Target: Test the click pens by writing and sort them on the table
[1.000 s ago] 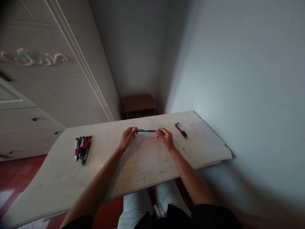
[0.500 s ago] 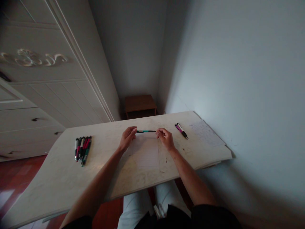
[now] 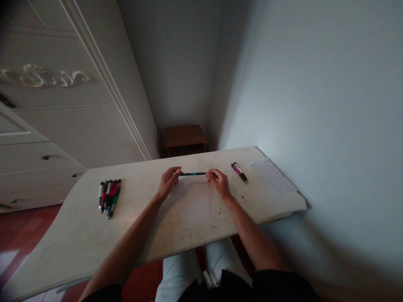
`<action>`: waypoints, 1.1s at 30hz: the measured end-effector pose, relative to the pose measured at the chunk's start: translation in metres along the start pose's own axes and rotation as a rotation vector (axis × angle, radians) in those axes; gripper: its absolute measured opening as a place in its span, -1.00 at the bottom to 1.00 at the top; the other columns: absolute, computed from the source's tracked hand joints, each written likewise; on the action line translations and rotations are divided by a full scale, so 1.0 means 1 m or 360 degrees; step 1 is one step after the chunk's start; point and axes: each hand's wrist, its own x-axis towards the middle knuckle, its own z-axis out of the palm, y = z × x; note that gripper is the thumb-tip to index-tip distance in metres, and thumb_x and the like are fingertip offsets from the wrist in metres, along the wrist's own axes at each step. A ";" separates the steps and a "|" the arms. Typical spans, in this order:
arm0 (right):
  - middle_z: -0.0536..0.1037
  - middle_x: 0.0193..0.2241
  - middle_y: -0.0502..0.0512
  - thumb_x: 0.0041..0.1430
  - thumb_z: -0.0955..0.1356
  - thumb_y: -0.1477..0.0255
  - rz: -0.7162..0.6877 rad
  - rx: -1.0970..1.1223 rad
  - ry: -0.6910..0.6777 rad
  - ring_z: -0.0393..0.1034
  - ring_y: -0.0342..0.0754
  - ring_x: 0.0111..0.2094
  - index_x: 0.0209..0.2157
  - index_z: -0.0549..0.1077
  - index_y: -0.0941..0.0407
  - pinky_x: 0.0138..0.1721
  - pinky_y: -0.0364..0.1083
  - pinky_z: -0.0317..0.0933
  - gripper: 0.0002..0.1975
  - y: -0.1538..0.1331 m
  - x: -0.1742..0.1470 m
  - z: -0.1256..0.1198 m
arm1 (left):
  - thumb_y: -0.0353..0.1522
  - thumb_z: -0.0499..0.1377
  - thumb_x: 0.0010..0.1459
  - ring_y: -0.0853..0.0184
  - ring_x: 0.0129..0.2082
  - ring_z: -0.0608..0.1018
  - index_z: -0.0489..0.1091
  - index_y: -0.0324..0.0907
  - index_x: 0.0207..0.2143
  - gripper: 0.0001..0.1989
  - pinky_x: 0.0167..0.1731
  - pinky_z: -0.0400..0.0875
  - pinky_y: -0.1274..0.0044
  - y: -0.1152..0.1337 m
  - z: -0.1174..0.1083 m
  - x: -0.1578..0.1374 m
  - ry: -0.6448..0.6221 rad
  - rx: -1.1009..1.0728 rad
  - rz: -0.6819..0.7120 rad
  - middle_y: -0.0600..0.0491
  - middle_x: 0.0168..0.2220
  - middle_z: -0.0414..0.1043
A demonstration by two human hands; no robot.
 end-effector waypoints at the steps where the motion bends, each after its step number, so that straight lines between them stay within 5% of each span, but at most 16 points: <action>1: 0.52 -0.43 0.04 0.17 0.35 0.19 0.0000 -0.0002 0.0001 0.40 -0.12 -0.51 -0.37 0.44 0.12 -0.42 -0.14 0.30 -0.74 -0.001 0.000 0.000 | -0.03 0.12 0.15 0.51 -0.63 0.29 0.44 -0.27 -0.16 -0.53 -0.63 0.16 0.61 -0.001 0.000 0.000 -0.0014 0.0050 0.0000 -0.01 -0.37 0.49; 5: 0.51 -0.43 0.05 0.17 0.35 0.18 0.0004 -0.0005 0.0004 0.40 -0.12 -0.51 -0.37 0.44 0.12 -0.42 -0.14 0.30 -0.72 -0.003 0.000 -0.001 | -0.01 0.09 0.17 0.49 -0.65 0.25 0.47 -0.28 -0.45 -0.51 -0.64 0.11 0.60 -0.004 -0.003 0.001 -0.0131 0.0205 0.0029 0.03 -0.54 0.45; 14: 0.53 -0.42 0.06 0.18 0.34 0.15 0.0005 -0.0060 -0.0019 0.41 -0.11 -0.51 -0.36 0.44 0.12 -0.41 -0.12 0.33 -0.70 0.000 0.000 -0.001 | -0.16 0.33 -0.06 0.58 -0.63 0.32 0.37 -0.19 -0.06 -0.48 -0.68 0.22 0.64 0.008 0.001 -0.004 -0.0065 -0.0105 -0.0030 -0.09 -0.03 0.46; 22: 0.52 -0.43 0.05 0.16 0.35 0.15 -0.0004 -0.0030 -0.0006 0.41 -0.12 -0.51 -0.38 0.43 0.12 -0.42 -0.13 0.32 -0.70 -0.003 0.000 -0.002 | -0.02 0.14 0.14 0.55 -0.74 0.20 0.44 -0.28 -0.34 -0.55 -0.74 0.06 0.63 -0.001 -0.001 -0.002 -0.0176 0.0098 -0.0042 0.03 -0.54 0.47; 29: 0.49 -0.49 0.00 0.11 0.38 0.18 0.0014 0.0003 0.0005 0.40 -0.13 -0.54 -0.38 0.43 0.12 -0.43 -0.14 0.31 -0.73 -0.002 0.001 -0.001 | -0.13 0.32 -0.02 0.57 -0.66 0.33 0.37 -0.25 -0.09 -0.49 -0.68 0.24 0.64 -0.003 -0.001 -0.001 -0.0192 -0.0172 -0.0071 -0.10 -0.15 0.52; 33: 0.51 -0.46 0.02 0.13 0.37 0.19 0.0018 -0.0011 0.0025 0.41 -0.12 -0.52 -0.38 0.43 0.12 -0.42 -0.13 0.32 -0.74 -0.004 0.001 -0.001 | -0.10 0.29 0.01 0.57 -0.69 0.34 0.33 -0.24 -0.02 -0.44 -0.70 0.25 0.63 -0.002 0.001 -0.001 -0.0190 -0.0158 -0.0129 -0.11 -0.17 0.53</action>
